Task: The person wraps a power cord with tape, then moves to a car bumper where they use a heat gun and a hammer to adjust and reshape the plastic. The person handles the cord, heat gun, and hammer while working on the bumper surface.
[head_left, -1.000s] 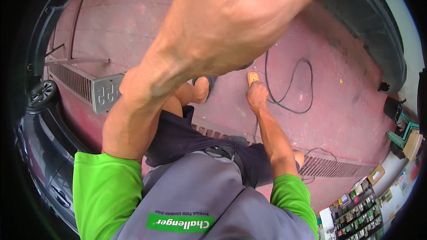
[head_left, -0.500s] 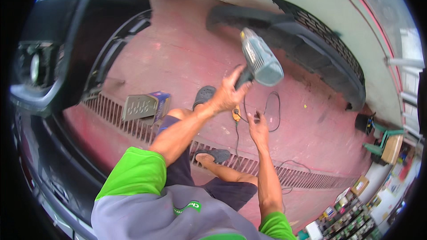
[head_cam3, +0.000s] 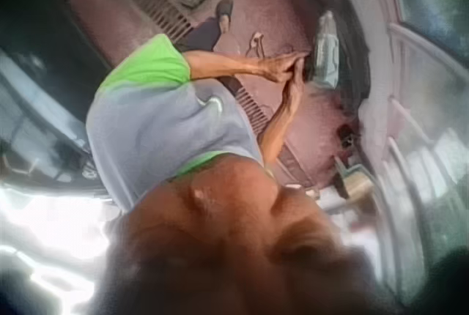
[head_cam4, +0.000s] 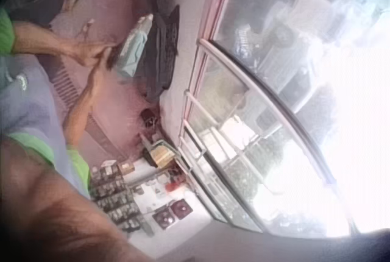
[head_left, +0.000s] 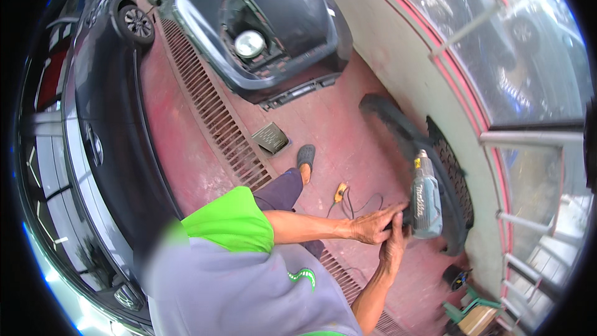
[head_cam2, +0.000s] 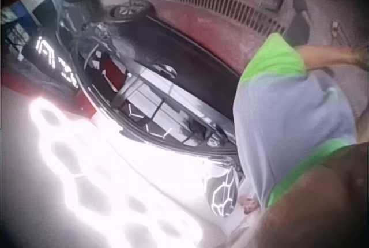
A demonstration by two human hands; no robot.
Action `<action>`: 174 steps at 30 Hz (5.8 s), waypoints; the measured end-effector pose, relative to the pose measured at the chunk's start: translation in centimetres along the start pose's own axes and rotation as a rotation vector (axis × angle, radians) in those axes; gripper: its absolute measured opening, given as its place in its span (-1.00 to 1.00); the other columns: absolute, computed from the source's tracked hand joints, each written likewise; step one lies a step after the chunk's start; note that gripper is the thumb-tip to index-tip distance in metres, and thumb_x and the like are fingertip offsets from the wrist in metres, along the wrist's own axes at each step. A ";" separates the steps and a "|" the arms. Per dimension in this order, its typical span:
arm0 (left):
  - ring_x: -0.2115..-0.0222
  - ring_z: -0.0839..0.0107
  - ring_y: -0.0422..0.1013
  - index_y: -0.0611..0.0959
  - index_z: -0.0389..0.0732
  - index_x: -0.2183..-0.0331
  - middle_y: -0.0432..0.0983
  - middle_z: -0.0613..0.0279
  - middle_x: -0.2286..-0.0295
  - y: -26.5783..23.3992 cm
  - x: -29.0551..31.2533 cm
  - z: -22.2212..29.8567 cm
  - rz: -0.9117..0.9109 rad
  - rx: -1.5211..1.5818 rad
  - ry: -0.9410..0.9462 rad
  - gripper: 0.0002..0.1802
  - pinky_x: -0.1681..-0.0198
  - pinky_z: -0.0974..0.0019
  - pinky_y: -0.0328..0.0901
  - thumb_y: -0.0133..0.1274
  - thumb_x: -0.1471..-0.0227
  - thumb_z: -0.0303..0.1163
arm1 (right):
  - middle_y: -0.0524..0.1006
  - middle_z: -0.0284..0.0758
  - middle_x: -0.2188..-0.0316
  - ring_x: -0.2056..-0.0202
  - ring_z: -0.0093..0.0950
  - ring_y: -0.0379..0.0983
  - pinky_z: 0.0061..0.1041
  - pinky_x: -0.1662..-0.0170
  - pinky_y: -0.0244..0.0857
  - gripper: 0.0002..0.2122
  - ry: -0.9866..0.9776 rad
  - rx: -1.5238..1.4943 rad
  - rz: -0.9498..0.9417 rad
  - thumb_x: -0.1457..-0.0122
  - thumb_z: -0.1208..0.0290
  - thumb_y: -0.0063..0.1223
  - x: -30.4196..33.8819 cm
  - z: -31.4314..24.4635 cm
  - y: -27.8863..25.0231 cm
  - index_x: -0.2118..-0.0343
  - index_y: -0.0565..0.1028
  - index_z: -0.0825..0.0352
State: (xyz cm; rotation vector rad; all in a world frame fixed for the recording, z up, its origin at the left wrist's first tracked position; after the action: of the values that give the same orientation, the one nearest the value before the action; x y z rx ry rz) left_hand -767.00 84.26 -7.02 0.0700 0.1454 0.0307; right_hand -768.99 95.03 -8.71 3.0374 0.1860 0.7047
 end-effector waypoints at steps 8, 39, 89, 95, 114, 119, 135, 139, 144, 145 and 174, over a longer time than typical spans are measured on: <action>0.00 -0.04 0.40 0.41 -0.16 -0.19 0.51 -0.06 0.05 -13.8 0.1 6.2 -0.280 -0.475 0.050 -0.33 -0.09 -0.03 0.25 0.10 -0.11 -0.09 | 0.39 -0.40 0.52 0.58 -0.57 0.35 -0.52 0.53 0.30 -0.66 -0.102 0.040 -0.087 -0.23 0.22 0.21 -3.6 -12.3 8.2 0.06 0.40 0.29; 0.39 0.38 0.51 0.62 -0.35 0.14 0.60 0.10 0.37 -10.5 37.2 -17.0 1.491 -0.125 -0.992 -0.65 0.38 0.31 0.38 0.06 -0.14 -0.28 | 0.41 -0.42 0.56 0.64 -0.63 0.35 -0.58 0.60 0.27 -0.74 -0.286 0.574 -1.115 -0.24 0.22 0.19 -12.0 -29.5 56.5 0.25 0.47 0.34; 0.54 0.52 0.36 0.56 -0.32 0.04 0.48 0.31 0.49 -11.8 41.5 -14.6 1.906 0.446 -0.857 -0.57 0.51 0.41 0.25 0.07 -0.16 -0.23 | 0.39 -0.42 0.61 0.65 -0.62 0.34 -0.55 0.57 0.33 -0.75 -0.282 0.592 -1.166 -0.20 0.25 0.22 -6.4 -27.6 60.0 0.31 0.44 0.33; 0.67 0.65 0.25 0.55 -0.26 0.09 0.41 0.44 0.55 -12.3 41.3 -14.8 1.928 0.424 -0.752 -0.65 0.64 0.50 0.16 0.10 -0.20 -0.21 | 0.40 -0.42 0.60 0.66 -0.62 0.34 -0.57 0.57 0.33 -0.74 -0.292 0.608 -1.195 -0.20 0.26 0.23 -5.9 -27.6 60.2 0.29 0.44 0.33; 0.69 0.65 0.20 0.56 -0.40 0.15 0.33 0.45 0.62 -13.6 40.2 -13.9 2.005 0.456 -0.848 -0.65 0.67 0.49 0.10 0.07 -0.18 -0.28 | 0.41 -0.42 0.59 0.65 -0.62 0.36 -0.56 0.58 0.32 -0.75 -0.332 0.619 -1.172 -0.21 0.27 0.22 -6.2 -27.7 60.4 0.28 0.44 0.34; 0.70 0.69 0.13 0.58 -0.33 0.23 0.29 0.51 0.64 -13.3 40.7 -14.8 1.965 0.443 -0.735 -0.72 0.68 0.51 0.04 0.06 -0.20 -0.28 | 0.41 -0.41 0.57 0.64 -0.61 0.36 -0.55 0.58 0.35 -0.76 -0.311 0.676 -1.191 -0.21 0.27 0.21 -5.7 -27.6 60.3 0.31 0.42 0.31; 0.72 0.74 0.09 0.58 -0.31 0.19 0.26 0.55 0.64 -12.8 41.5 -16.2 1.965 0.487 -0.601 -0.73 0.69 0.54 -0.01 0.08 -0.21 -0.29 | 0.40 -0.41 0.56 0.63 -0.61 0.37 -0.55 0.56 0.36 -0.75 -0.306 0.649 -1.193 -0.21 0.28 0.22 -6.1 -27.6 60.4 0.29 0.41 0.33; 0.71 0.73 0.13 0.58 -0.35 0.11 0.35 0.50 0.58 -12.5 42.1 -16.9 1.977 0.525 -0.747 -0.63 0.68 0.53 0.03 0.12 -0.19 -0.25 | 0.40 -0.41 0.56 0.63 -0.61 0.37 -0.55 0.56 0.36 -0.76 -0.285 0.648 -1.183 -0.21 0.28 0.22 -6.3 -27.4 60.2 0.30 0.42 0.32; 0.70 0.71 0.18 0.58 -0.32 0.07 0.42 0.45 0.54 -12.8 42.0 -16.0 1.918 0.565 -0.845 -0.62 0.68 0.53 0.07 0.12 -0.18 -0.24 | 0.40 -0.41 0.56 0.64 -0.61 0.36 -0.56 0.57 0.35 -0.77 -0.316 0.668 -1.179 -0.21 0.29 0.21 -6.6 -27.7 60.2 0.34 0.42 0.31; 0.70 0.71 0.18 0.57 -0.32 0.07 0.41 0.46 0.54 -12.5 42.5 -16.2 1.946 0.536 -0.885 -0.61 0.68 0.53 0.07 0.12 -0.18 -0.24 | 0.40 -0.41 0.56 0.64 -0.61 0.36 -0.55 0.57 0.34 -0.77 -0.305 0.657 -1.189 -0.21 0.29 0.22 -6.4 -27.6 60.2 0.34 0.41 0.31; 0.71 0.65 0.21 0.56 -0.37 0.06 0.41 0.42 0.57 -12.7 41.4 -15.6 1.915 0.477 -0.826 -0.60 0.69 0.47 0.11 0.08 -0.21 -0.25 | 0.40 -0.40 0.56 0.64 -0.61 0.35 -0.56 0.57 0.35 -0.78 -0.344 0.636 -1.155 -0.22 0.30 0.20 -6.1 -27.8 60.8 0.31 0.43 0.34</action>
State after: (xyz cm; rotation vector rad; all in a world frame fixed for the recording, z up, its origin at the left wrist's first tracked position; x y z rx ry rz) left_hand -728.05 74.13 -29.31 0.6668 -0.7967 1.8593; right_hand -779.85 33.70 16.28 2.6514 2.1934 -0.0056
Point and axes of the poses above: each hand's wrist, its own x-axis away from the middle knuckle, its own y-axis out of the palm, z = x × y, the point moved 9 cm from there along -x, towards the middle knuckle
